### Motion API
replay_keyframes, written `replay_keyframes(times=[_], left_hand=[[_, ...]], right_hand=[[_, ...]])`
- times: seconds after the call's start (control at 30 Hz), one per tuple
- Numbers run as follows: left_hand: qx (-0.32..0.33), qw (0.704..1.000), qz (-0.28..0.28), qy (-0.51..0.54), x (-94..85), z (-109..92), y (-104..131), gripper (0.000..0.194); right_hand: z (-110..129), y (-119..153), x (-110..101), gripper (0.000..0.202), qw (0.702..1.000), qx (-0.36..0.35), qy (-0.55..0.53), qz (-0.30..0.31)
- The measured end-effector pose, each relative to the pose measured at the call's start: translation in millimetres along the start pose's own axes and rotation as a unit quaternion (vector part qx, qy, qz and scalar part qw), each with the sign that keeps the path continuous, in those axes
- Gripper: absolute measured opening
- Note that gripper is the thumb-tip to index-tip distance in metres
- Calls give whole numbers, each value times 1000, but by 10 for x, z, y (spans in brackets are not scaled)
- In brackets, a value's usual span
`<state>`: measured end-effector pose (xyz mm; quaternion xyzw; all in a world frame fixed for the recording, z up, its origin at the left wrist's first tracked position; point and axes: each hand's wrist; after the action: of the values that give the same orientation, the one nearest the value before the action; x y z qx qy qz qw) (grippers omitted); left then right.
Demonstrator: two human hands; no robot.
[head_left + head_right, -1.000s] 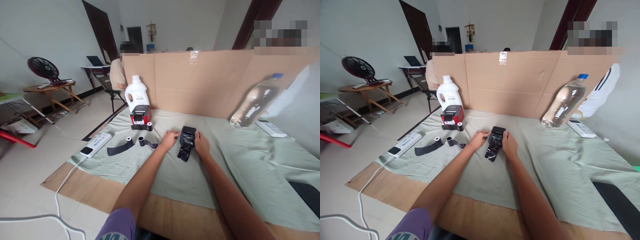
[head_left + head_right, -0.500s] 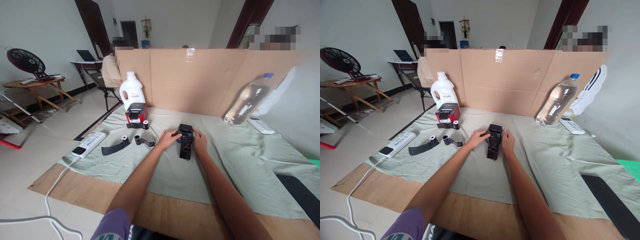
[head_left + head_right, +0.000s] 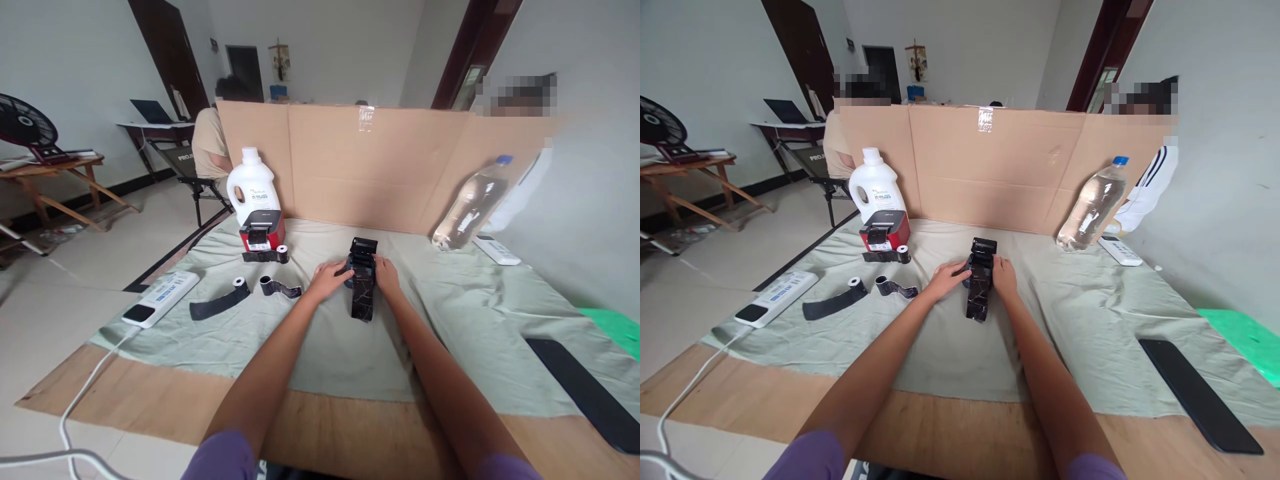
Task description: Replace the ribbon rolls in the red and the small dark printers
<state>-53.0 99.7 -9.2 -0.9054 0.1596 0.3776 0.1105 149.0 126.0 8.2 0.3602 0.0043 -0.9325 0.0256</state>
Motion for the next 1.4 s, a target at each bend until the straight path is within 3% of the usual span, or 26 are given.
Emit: replay_keyframes(times=[0.13, 0.4, 0.6, 0.7, 0.87, 0.97, 1.07, 1.13, 1.23, 1.33, 1.4], left_hand=[[-6, 1000, -1, -1, 1, 3, 3, 55], [-3, 1000, -3, -8, -26, -49, 29, 53], [-1, 1000, -8, -1, -19, -52, 34, 52], [0, 1000, -8, -4, -9, -51, 25, 49], [-27, 1000, 5, 13, -17, -43, -1, 57], [-30, 998, 1, 54, -22, -17, 1, 59], [1, 990, -40, 137, -38, -15, -1, 58], [36, 976, -93, 196, -94, -71, -18, 56], [83, 951, -163, 247, -309, -270, -40, 57], [139, 945, -178, 235, -647, -522, 15, 53], [183, 955, -163, 168, -874, -654, 107, 45]], right_hand=[[-22, -34, -83, 56, 998, 7, -45, 37], [138, -327, -313, 36, 987, -23, 143, 71], [456, -592, -393, 2, 957, -12, 235, 171], [588, -651, -313, 12, 939, 12, 274, 207], [657, -570, -261, 18, 936, 25, 285, 203], [678, -500, -394, 16, 948, 21, 259, 181], [738, -415, -619, 18, 962, 13, 220, 162], [801, -316, -752, 20, 974, -7, 170, 152], [912, -93, -827, 25, 987, -105, 31, 115], [1030, 156, -741, 32, 973, -203, -73, 81], [1106, 296, -644, 35, 962, -232, -114, 85]])
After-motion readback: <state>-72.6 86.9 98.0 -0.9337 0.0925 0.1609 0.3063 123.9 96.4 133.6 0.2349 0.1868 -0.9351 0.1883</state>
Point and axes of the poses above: each hand's wrist, its own y-axis away from the middle knuckle, its own x-axis out of the palm, z = x × y, and after that the axes turned 13 degrees about z, right-handed
